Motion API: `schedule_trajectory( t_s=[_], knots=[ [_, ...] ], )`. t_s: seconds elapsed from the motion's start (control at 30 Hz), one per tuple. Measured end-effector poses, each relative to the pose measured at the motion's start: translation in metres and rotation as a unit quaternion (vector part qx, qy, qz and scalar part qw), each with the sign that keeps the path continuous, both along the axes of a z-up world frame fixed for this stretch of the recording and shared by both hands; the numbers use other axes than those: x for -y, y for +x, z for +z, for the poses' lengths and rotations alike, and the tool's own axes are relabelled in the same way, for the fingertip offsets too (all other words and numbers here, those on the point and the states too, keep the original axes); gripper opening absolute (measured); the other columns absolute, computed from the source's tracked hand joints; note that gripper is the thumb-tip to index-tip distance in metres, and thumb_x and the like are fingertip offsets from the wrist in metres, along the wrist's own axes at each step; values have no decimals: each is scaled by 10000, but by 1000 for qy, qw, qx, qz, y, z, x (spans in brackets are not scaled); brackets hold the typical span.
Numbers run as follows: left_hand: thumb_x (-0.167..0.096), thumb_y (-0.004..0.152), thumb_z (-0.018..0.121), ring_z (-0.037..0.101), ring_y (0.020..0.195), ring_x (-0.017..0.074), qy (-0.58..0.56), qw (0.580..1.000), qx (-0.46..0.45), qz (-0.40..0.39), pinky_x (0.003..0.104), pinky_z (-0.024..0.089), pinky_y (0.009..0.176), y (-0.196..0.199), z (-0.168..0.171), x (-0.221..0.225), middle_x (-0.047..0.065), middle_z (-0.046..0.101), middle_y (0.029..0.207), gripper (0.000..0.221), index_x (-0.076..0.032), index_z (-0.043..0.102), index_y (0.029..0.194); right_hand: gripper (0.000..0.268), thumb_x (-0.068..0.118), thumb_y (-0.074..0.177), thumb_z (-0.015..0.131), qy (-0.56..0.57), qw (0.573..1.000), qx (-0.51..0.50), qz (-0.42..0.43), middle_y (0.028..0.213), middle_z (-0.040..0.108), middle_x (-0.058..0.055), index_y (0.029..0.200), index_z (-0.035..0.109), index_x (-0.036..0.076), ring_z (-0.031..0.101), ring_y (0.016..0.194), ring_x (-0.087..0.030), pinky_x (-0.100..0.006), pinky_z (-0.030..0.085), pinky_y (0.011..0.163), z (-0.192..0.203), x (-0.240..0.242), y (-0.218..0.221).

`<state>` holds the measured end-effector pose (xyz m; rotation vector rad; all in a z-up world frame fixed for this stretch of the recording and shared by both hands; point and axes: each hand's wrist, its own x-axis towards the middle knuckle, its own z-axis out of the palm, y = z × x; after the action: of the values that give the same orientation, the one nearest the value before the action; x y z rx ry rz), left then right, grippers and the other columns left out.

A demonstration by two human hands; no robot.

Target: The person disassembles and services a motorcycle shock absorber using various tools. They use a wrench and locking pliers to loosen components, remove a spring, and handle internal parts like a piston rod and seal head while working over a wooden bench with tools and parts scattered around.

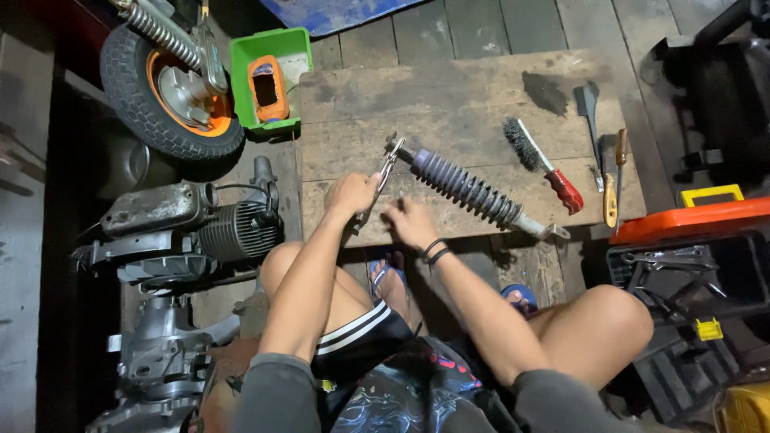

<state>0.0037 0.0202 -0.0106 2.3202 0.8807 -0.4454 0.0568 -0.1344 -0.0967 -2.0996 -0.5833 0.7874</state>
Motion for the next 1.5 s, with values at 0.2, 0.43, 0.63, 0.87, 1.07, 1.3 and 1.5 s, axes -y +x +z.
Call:
schedule_trajectory(
  t_s=[0.2, 0.43, 0.63, 0.87, 1.07, 1.3, 1.5],
  knots=[
    [-549, 1031, 313, 611, 1249, 439, -11, 1000, 9, 11, 581, 453, 1061, -9, 5, 13, 219, 718, 1219, 655, -78, 756, 1135, 332, 248, 889, 687, 118, 967, -202, -105, 1101, 760, -110, 1171, 726, 78, 700, 1058, -285, -459, 523, 974, -59, -35, -55],
    [-538, 1050, 269, 587, 1298, 423, -15, 999, -30, 4, 573, 428, 1107, -12, -2, 15, 220, 690, 1282, 655, -94, 705, 1254, 323, 134, 887, 617, 77, 990, -91, -70, 1109, 725, -243, 1172, 686, -3, 661, 1139, -414, -538, 500, 971, -66, -30, -64],
    [-547, 1039, 356, 581, 1312, 416, -27, 999, -29, 32, 569, 443, 1090, 1, 13, 17, 244, 687, 1285, 644, -47, 714, 1232, 357, 264, 840, 643, -1, 997, -59, -46, 1061, 745, -188, 1137, 689, 71, 680, 1129, -388, -543, 518, 953, -50, -38, -50],
    [-556, 1024, 387, 602, 1281, 432, -25, 998, -29, 52, 591, 449, 1082, -3, 5, 22, 248, 705, 1243, 653, -28, 716, 1225, 393, 170, 860, 540, -23, 993, -79, -86, 1188, 699, -256, 1223, 595, 32, 623, 1228, -427, -536, 478, 1077, -28, -40, -61],
    [-574, 1043, 328, 567, 1319, 445, -12, 998, -41, 55, 584, 403, 1129, -14, 17, 31, 262, 670, 1297, 690, -26, 680, 1272, 390, 169, 873, 537, -36, 991, -89, -94, 1240, 665, -258, 1241, 544, 42, 600, 1254, -442, -537, 474, 1092, -6, -38, -68],
    [-563, 1037, 257, 540, 1360, 417, -53, 996, -75, 15, 557, 397, 1154, -15, 16, 34, 236, 638, 1378, 731, -24, 663, 1317, 386, 224, 875, 582, -67, 987, -104, -107, 1253, 634, -238, 1218, 479, 79, 583, 1264, -454, -545, 482, 1088, 10, -29, -75],
    [-600, 1016, 281, 544, 1355, 403, -88, 994, -58, 23, 568, 411, 1138, -13, -40, 27, 214, 646, 1377, 743, -45, 688, 1296, 360, 207, 892, 584, -100, 987, -86, -97, 1248, 650, -253, 1211, 482, 75, 592, 1256, -462, -558, 484, 1083, 26, -23, -78]
  ],
)
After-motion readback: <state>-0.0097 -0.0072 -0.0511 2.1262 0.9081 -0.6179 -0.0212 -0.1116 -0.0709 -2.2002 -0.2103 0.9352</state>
